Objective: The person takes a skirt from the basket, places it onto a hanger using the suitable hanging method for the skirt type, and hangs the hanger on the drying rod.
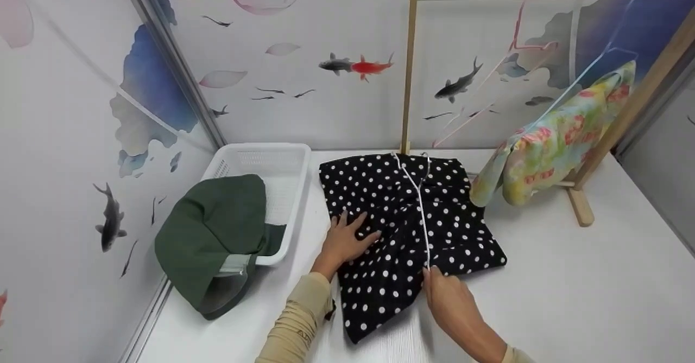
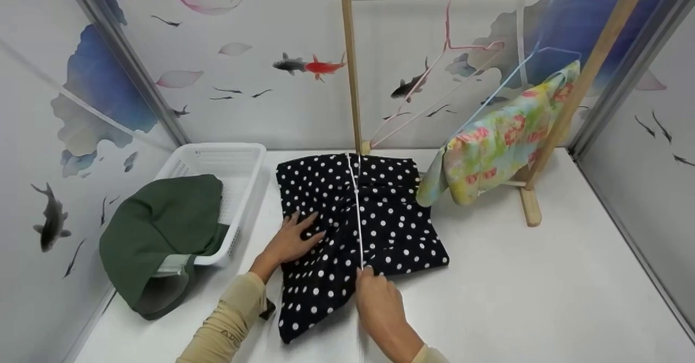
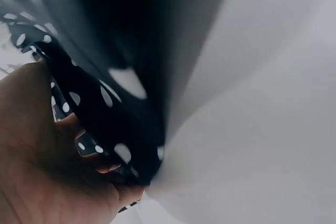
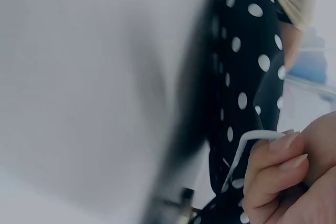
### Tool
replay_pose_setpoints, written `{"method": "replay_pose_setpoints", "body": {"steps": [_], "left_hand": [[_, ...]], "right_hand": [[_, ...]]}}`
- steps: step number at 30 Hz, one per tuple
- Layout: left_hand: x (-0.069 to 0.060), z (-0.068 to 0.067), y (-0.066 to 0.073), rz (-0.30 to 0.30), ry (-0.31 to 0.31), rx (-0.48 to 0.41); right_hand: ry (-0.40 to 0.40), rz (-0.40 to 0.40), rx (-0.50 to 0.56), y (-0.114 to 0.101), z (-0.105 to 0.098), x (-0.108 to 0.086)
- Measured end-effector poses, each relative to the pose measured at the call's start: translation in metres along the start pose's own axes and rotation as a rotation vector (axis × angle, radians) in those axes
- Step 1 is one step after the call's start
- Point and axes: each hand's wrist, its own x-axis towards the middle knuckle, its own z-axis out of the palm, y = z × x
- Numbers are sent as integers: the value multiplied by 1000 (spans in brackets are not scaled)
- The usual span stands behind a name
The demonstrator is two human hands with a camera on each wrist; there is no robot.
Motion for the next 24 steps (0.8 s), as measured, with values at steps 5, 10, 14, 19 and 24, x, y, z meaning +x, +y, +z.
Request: {"method": "replay_pose_setpoints", "body": {"steps": [5,10,14,19,24], "left_hand": [[-2,-8,5,-20,24,18],[-7,-21,11,-94,86,31],[-10,-32,17,-87,212,84],[-7,-56,26,60,373,100],[-4,-88,29,186,408,45]], "right_hand": [[-30,-9,43,7,-35,6],[-20,-36,6,20,-62,7],[26,-80,-52,29,-81,7],[42,-151,-104,40,-106,10],[134,-306,-142,55,-126,11]]}}
